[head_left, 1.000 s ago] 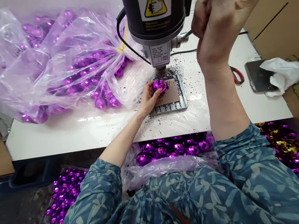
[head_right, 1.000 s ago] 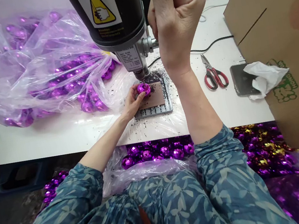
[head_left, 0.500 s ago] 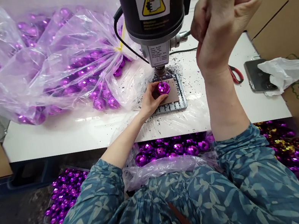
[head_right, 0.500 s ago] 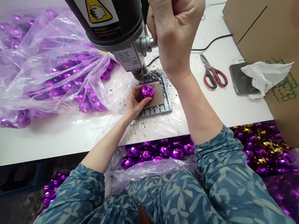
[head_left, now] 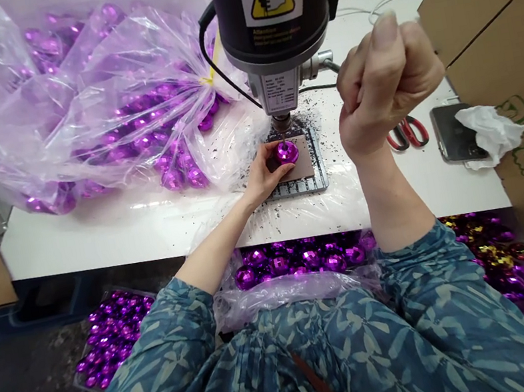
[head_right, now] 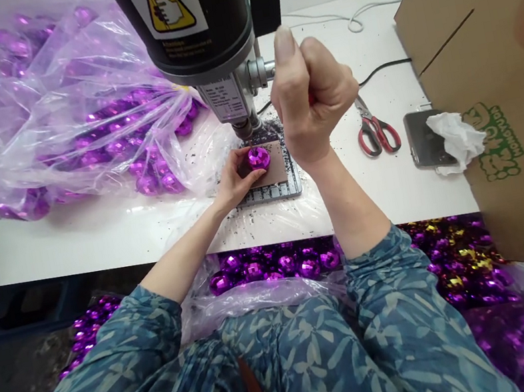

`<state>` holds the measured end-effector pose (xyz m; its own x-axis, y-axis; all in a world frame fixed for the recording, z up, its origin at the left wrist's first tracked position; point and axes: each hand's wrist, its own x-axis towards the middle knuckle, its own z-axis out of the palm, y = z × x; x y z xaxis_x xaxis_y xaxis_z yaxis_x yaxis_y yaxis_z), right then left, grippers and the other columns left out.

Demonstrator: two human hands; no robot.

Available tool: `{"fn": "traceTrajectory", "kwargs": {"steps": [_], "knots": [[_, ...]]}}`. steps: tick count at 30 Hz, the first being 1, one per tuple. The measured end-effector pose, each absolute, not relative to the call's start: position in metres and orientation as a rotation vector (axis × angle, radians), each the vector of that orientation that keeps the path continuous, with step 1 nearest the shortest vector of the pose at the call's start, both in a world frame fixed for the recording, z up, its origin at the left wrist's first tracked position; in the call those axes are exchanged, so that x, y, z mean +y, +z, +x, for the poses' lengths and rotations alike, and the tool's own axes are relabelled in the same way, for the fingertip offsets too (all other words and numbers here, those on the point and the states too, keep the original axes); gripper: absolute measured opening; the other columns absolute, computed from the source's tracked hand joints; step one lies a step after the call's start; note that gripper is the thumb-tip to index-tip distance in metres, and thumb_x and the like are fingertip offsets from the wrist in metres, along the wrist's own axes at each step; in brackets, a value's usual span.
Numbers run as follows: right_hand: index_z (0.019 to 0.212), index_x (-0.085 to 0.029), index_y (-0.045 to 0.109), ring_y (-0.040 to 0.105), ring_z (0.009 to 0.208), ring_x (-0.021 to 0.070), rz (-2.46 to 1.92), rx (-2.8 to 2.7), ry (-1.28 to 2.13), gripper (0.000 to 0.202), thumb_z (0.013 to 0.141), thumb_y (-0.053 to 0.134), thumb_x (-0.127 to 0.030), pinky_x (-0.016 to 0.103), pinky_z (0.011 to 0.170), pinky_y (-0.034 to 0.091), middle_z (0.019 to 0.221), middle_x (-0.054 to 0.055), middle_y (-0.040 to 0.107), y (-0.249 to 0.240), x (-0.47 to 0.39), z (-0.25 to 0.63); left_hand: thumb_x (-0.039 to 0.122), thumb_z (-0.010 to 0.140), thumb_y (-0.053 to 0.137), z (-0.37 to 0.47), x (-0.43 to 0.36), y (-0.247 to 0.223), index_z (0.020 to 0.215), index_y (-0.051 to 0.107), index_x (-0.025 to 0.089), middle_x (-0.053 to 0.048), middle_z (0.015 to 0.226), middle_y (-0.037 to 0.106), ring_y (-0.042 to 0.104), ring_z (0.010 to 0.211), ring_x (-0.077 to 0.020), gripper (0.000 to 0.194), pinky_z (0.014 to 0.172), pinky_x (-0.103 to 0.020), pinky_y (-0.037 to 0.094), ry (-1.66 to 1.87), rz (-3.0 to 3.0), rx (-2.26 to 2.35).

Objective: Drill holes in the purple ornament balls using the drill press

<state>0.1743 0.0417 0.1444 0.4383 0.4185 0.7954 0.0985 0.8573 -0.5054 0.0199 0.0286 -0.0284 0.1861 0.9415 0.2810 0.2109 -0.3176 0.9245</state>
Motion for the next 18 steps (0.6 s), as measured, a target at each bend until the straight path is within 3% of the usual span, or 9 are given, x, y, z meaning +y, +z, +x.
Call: {"fn": "traceTrajectory", "kwargs": {"steps": [5, 11, 18], "knots": [[0.068, -0.018, 0.008, 0.014, 0.044, 0.0005, -0.552, -1.093, 0.182, 0.079, 0.093, 0.056, -0.075, 0.027, 0.051, 0.014, 0.050, -0.004, 0.007, 0.123, 0.048, 0.182, 0.063, 0.083, 0.086, 0.021, 0.028, -0.028, 0.130, 0.058, 0.024, -0.013, 0.130, 0.075, 0.073, 0.124, -0.0311, 0.067, 0.114, -0.054, 0.056, 1.201, 1.675, 1.084], [0.068, -0.016, 0.006, 0.013, 0.042, 0.0009, -0.467, -1.114, 0.179, 0.077, 0.095, 0.060, -0.064, 0.027, 0.050, 0.014, 0.047, -0.005, 0.008, 0.104, 0.055, 0.189, 0.059, 0.084, 0.086, 0.021, 0.029, -0.029, 0.129, 0.059, 0.025, -0.012, 0.130, 0.075, 0.073, 0.123, -0.0302, 0.063, 0.115, -0.054, 0.055, 1.206, 1.672, 1.076], [0.060, -0.018, 0.007, 0.013, 0.036, 0.0034, -0.399, -1.097, 0.156, 0.080, 0.093, 0.063, -0.065, 0.030, 0.043, 0.010, 0.040, -0.005, 0.010, 0.105, 0.050, 0.182, 0.058, 0.083, 0.087, 0.023, 0.030, -0.034, 0.128, 0.059, 0.026, -0.011, 0.128, 0.075, 0.072, 0.123, -0.0301, 0.063, 0.113, -0.054, 0.055, 1.225, 1.655, 1.075]]}}
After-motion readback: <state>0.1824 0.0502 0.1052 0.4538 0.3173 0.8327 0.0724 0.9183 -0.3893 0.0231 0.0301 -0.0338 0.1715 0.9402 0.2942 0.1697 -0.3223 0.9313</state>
